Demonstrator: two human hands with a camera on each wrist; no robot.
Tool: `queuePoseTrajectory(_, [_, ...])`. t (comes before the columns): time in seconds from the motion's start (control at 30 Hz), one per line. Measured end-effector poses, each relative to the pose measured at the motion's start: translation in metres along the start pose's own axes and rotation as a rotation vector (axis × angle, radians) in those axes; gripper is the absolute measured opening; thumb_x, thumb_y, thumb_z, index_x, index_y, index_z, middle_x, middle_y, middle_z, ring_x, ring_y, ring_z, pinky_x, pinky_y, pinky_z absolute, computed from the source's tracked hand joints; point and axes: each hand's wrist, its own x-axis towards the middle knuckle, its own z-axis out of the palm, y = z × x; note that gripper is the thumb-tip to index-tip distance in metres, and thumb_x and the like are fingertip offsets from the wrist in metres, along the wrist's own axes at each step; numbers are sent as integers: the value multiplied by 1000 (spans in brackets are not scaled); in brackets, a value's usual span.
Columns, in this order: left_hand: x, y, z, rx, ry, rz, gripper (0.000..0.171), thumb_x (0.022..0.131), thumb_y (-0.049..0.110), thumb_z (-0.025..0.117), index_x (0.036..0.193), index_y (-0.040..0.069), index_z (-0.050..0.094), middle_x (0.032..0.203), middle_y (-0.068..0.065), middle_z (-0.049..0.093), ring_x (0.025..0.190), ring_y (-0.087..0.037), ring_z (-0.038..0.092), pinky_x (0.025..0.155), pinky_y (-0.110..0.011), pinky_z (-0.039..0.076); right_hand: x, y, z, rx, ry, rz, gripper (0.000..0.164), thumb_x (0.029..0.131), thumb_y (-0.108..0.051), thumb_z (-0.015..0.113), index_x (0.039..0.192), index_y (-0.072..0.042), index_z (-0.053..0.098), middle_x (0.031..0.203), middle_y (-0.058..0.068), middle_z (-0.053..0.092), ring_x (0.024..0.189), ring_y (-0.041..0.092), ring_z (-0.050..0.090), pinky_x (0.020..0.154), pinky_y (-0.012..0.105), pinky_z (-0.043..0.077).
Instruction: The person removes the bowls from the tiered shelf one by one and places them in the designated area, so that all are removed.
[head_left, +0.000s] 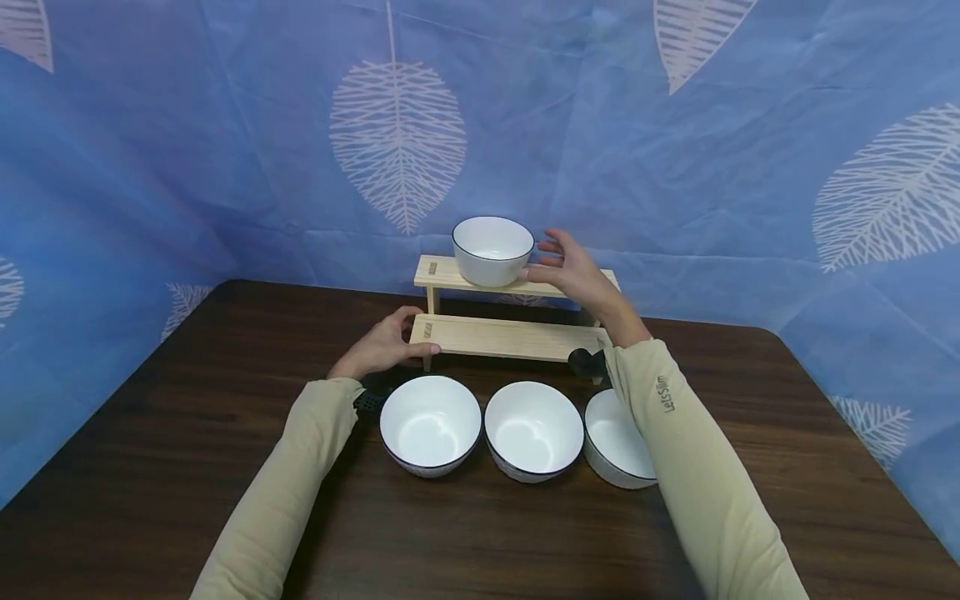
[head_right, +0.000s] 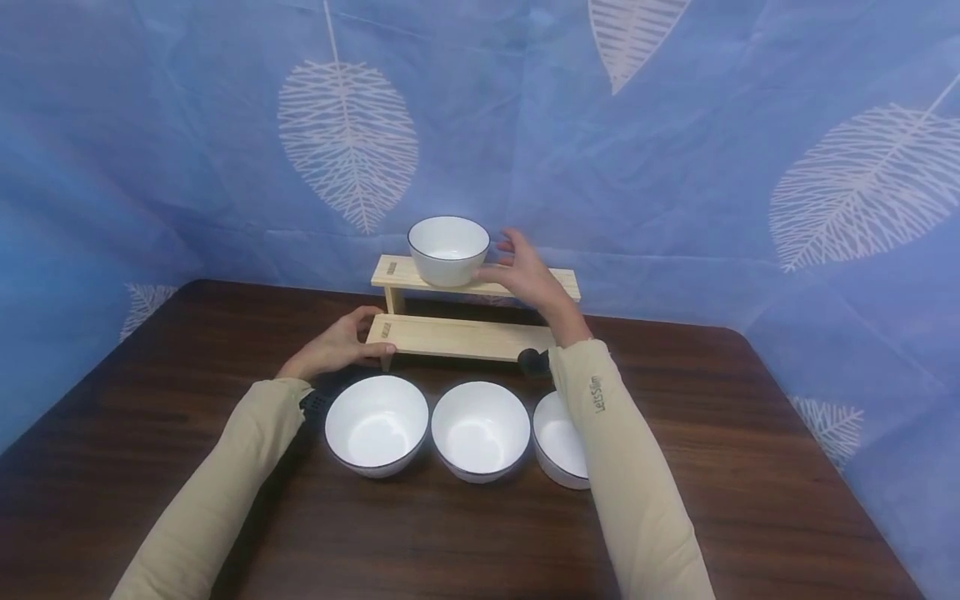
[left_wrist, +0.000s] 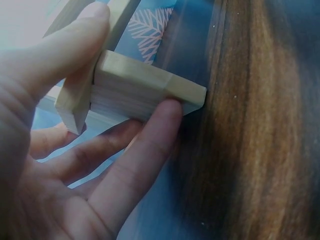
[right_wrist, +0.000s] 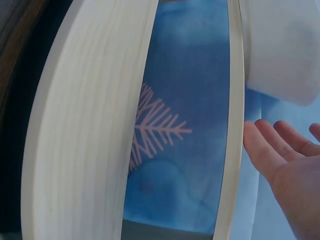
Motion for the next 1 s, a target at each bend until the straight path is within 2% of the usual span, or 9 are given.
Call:
queuePoseTrajectory(0.23, [1, -3, 2, 3, -3, 1, 77, 94, 10, 76, 152, -5, 28, 128, -30, 51, 105, -39, 66, 84, -45, 61, 10, -1, 7, 73, -41, -8, 95, 97, -11, 66, 162, -5, -3, 163, 25, 18, 144, 40, 35, 116, 53, 35])
queuePoseTrajectory(0.5, [1, 1, 1, 3, 9, -6, 77, 93, 10, 76, 152, -5, 28, 126, -30, 51, 104, -39, 66, 85, -45, 61, 15, -8, 13, 82, -63, -27, 102, 96, -11, 68, 162, -11, -9, 163, 24, 18, 143, 40, 37, 114, 53, 37])
queuePoseTrajectory(0.63, [0, 2, -1, 14, 14, -14, 77, 93, 10, 76, 152, -5, 28, 127, -30, 51, 105, -38, 66, 85, -45, 60, 18, -11, 16, 53, -50, -20, 108, 93, -14, 72, 162, -11, -11, 163, 23, 18, 143, 39, 36, 118, 51, 31])
queuePoseTrajectory(0.83, [0, -2, -1, 17, 7, -15, 77, 93, 12, 76, 152, -4, 28, 129, -30, 51, 106, -38, 65, 85, -45, 60, 24, -11, 26, 37, -20, -10, 117, 89, -15, 75, 159, -11, -19, 164, 23, 13, 148, 36, 25, 122, 48, 20])
queuePoseTrajectory(1.0, [2, -1, 0, 13, 0, -6, 78, 94, 12, 76, 153, -5, 27, 129, -30, 50, 106, -38, 65, 85, -45, 60, 28, -8, 31, 42, 7, -22, 118, 88, -12, 77, 160, -11, -17, 164, 22, 12, 147, 36, 26, 121, 48, 22])
